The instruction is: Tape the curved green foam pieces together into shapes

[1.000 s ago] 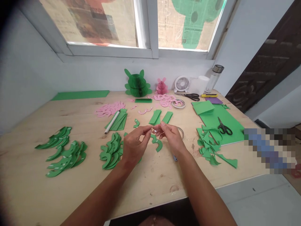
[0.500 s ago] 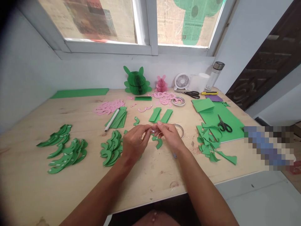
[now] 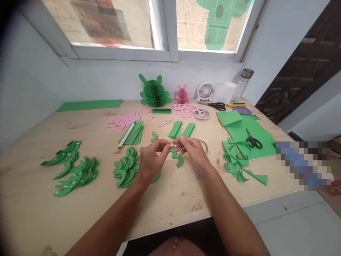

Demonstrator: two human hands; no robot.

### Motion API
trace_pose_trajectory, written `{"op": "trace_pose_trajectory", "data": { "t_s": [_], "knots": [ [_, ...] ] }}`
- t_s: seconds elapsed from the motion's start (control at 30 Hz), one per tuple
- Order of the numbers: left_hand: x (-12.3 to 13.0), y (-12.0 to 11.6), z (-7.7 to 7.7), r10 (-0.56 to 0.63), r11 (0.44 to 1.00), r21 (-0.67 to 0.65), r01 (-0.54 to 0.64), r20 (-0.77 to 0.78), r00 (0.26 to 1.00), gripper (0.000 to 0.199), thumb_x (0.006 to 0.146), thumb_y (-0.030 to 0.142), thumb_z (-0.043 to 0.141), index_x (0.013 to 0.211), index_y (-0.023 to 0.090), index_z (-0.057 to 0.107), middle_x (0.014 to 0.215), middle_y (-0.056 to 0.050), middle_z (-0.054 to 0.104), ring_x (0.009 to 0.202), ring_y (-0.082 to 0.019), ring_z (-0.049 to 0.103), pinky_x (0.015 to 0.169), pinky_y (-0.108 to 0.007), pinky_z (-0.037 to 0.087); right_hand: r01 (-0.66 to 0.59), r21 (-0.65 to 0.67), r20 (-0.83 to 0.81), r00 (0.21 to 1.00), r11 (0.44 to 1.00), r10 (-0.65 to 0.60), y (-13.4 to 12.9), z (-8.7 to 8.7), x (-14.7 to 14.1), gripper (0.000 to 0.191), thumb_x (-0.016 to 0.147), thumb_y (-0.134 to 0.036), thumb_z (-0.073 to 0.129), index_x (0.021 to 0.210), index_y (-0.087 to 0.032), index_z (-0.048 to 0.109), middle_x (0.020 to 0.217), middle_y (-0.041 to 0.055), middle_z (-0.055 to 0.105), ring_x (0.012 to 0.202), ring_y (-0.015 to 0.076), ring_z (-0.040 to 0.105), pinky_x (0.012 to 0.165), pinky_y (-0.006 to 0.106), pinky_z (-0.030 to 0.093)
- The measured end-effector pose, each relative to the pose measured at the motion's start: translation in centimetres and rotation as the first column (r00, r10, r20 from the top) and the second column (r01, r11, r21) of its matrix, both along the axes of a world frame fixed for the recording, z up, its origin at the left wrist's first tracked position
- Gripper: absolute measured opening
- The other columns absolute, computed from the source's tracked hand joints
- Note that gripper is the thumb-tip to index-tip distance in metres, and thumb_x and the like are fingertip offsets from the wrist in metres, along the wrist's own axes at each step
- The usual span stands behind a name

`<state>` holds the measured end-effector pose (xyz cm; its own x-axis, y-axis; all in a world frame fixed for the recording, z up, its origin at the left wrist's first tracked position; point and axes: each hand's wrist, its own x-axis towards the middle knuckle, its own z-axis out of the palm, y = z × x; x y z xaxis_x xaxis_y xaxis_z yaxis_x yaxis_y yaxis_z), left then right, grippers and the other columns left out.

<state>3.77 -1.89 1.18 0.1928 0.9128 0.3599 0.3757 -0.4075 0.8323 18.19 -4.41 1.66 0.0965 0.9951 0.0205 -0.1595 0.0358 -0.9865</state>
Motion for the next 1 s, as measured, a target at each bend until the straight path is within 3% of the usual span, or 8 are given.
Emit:
{"op": "trace_pose_trajectory", "data": {
  "t_s": [0.2, 0.6, 0.8, 1.0],
  "knots": [
    [0.1, 0.15, -0.48, -0.044, 0.983, -0.169, 0.074, 0.175, 0.984, 0.015, 0.074, 0.03, 0.056, 0.075, 0.017, 0.064, 0.064, 0.0, 0.066, 0.057, -0.013, 0.059, 0.056, -0.023, 0.046, 0.08, 0.039, 0.069, 0.994, 0.996, -0.082, 0.0, 0.3, -0.14, 0.02, 0.071, -0.033, 0.065, 0.085, -0.019, 0.07, 0.074, 0.0025, 0.068, 0.064, 0.0117, 0.056, 0.055, 0.023, 0.04],
    [0.43, 0.37, -0.37, -0.024, 0.918, -0.364, 0.159, 0.348, 0.937, 0.013, 0.07, 0.027, 0.059, 0.072, 0.015, 0.063, 0.062, -0.001, 0.065, 0.053, -0.011, 0.059, 0.053, -0.022, 0.048, 0.083, 0.053, 0.136, 0.987, 0.995, -0.089, -0.13, 0.6, -0.42, 0.026, 0.071, -0.024, 0.06, 0.096, -0.019, 0.066, 0.072, 0.0008, 0.065, 0.066, 0.0119, 0.057, 0.058, 0.024, 0.042],
    [0.43, 0.48, -0.48, -0.032, 0.916, -0.36, 0.178, 0.375, 0.926, 0.013, 0.069, 0.027, 0.059, 0.071, 0.014, 0.062, 0.06, -0.001, 0.064, 0.053, -0.011, 0.058, 0.051, -0.021, 0.047, 0.03, 0.081, 0.212, 0.976, 0.996, -0.047, -0.09, 0.3, -0.56, 0.025, 0.073, -0.025, 0.059, 0.096, -0.019, 0.065, 0.07, 0.0012, 0.064, 0.064, 0.0127, 0.056, 0.054, 0.023, 0.04],
    [0.49, 0.41, -0.45, -0.034, 0.92, -0.349, 0.176, 0.377, 0.926, 0.012, 0.07, 0.026, 0.059, 0.071, 0.014, 0.063, 0.061, 0.0, 0.064, 0.052, -0.01, 0.057, 0.051, -0.021, 0.047, -0.006, 0.114, 0.24, 0.97, 0.993, -0.022, -0.11, 0.12, -0.62, 0.025, 0.073, -0.024, 0.06, 0.097, -0.02, 0.065, 0.072, 0.0009, 0.065, 0.067, 0.0138, 0.059, 0.06, 0.026, 0.044]
  ]
}}
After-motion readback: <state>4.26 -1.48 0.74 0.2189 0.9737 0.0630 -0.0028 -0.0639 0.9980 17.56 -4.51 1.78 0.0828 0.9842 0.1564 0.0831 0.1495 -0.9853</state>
